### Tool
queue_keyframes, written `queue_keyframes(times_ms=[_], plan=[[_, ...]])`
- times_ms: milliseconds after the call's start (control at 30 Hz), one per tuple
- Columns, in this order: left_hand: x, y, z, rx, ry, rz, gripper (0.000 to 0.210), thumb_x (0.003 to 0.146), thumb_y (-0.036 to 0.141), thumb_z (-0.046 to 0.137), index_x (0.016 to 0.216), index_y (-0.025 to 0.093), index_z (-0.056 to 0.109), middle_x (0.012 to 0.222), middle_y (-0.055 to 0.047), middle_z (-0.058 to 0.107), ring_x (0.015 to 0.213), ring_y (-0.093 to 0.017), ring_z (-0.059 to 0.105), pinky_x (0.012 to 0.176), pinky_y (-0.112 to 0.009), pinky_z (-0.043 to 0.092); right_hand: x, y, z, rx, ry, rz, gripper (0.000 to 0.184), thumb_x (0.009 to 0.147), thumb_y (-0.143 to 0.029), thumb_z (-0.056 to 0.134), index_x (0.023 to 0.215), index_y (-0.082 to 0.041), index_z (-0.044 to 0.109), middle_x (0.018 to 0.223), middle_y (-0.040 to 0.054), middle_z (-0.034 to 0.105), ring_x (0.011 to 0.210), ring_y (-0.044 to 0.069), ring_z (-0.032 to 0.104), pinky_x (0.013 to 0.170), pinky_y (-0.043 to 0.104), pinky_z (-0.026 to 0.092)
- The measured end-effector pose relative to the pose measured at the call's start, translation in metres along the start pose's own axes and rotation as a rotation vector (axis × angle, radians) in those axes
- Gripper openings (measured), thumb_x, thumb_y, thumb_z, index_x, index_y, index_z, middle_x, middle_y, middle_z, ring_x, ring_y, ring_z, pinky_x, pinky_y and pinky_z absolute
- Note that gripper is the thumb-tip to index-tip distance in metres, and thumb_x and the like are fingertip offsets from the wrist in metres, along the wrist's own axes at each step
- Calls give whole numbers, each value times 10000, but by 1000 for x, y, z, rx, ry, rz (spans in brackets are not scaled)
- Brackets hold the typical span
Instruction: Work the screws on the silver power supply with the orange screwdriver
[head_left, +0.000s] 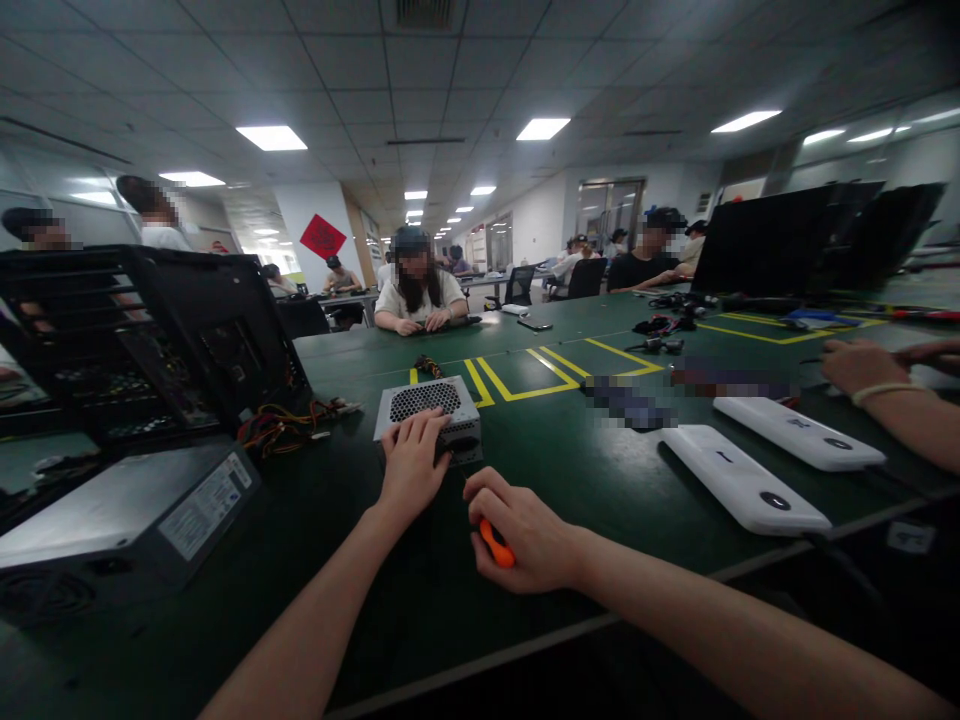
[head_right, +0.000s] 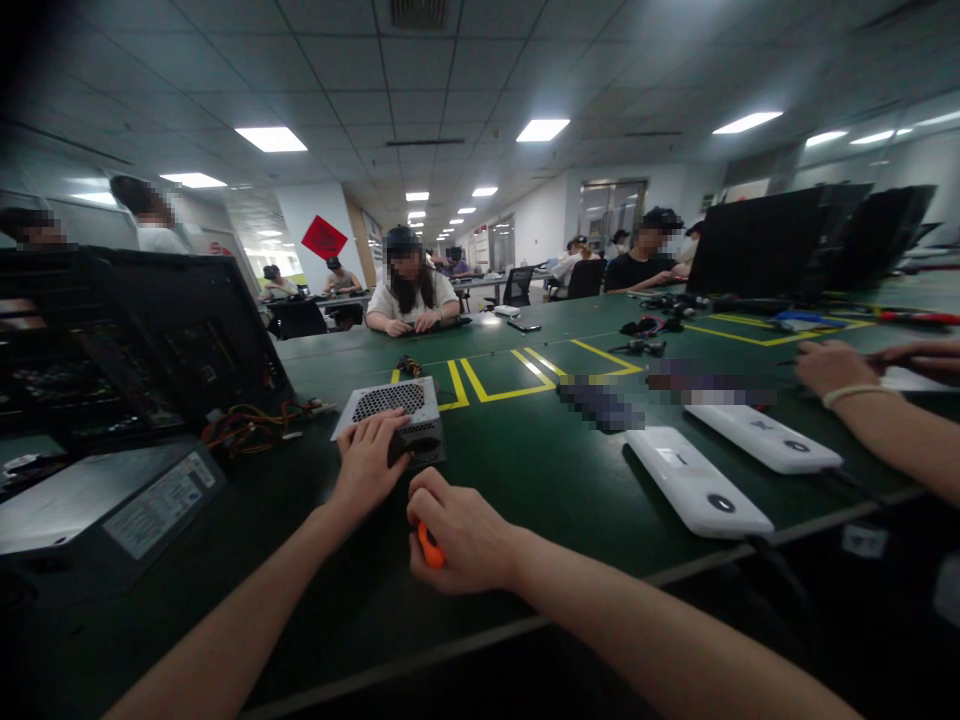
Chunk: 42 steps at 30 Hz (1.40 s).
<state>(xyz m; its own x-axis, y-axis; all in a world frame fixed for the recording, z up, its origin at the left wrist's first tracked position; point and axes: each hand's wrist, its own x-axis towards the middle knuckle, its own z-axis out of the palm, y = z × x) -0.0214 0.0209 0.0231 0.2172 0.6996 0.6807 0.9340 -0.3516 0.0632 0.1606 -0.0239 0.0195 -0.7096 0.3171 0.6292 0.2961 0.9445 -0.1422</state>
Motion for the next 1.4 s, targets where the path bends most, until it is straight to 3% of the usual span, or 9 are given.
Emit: queue_keyframes(times_ms=[167,333,500,667,867,1133,1233,1333,1400], plan=[[0,1,-1,-3,-11,-9,418,731,173,544,1138,243,477,1258,-44,510,1155,-233,418,931,-417,265,3,2,-1,-57,-45,-135,101,771,-280,508,794,-181,508,882,61,562,702,139,488,653,271,421],[0,1,-2,-7,-12,-9,419,726,175,550,1133,242,476,1262,-42,507,1158,-230,416,932,-415,268,4,0,0,-36,-40,-91,132,800,-231,447,910,-167,485,810,53,569,672,138,493,656,274,427],[0,2,-2,6,-22,-18,423,729,177,542,1143,236,475,1260,-54,510,1162,-235,415,936,-415,264,0,1,-2,15,-27,33,175,732,-188,496,900,-169,453,1001,105,479,809,152,507,634,248,443],[-1,2,-1,-3,-12,-3,419,730,168,539,1137,241,474,1262,-52,509,1159,-237,415,921,-415,273,0,5,0,-47,-32,-86,83,787,-211,493,857,-172,512,967,85,516,811,150,507,707,269,426],[-1,0,0,-8,-19,-5,422,726,160,540,1136,239,477,1262,-59,509,1158,-242,417,922,-420,275,2,6,-1,-129,-141,-108,349,635,-136,534,980,-153,486,876,65,571,754,171,453,695,296,394],[0,1,-1,-12,-11,0,417,731,169,537,1136,238,474,1259,-53,508,1154,-236,419,920,-410,276,4,6,0,-98,-204,-66,169,691,-140,530,852,-173,491,881,45,554,728,145,420,669,264,371],[-1,0,-1,-13,-14,-2,413,732,175,534,1137,237,474,1266,-55,502,1161,-238,412,923,-413,273,6,3,-3,-21,-185,-29,134,769,-263,543,840,-165,484,931,63,539,757,145,438,689,267,388],[-1,0,-1,-13,-17,-4,418,728,181,539,1137,236,476,1262,-56,504,1157,-239,416,928,-416,270,7,2,-5,52,-169,-20,356,738,-492,583,846,-167,485,926,69,533,765,157,457,707,290,404],[-1,0,-1,-14,-24,-3,422,728,183,541,1142,234,475,1263,-62,504,1158,-241,414,928,-415,271,6,1,-6,83,-146,-13,401,737,-518,572,914,-171,477,934,69,530,787,166,473,733,309,410]])
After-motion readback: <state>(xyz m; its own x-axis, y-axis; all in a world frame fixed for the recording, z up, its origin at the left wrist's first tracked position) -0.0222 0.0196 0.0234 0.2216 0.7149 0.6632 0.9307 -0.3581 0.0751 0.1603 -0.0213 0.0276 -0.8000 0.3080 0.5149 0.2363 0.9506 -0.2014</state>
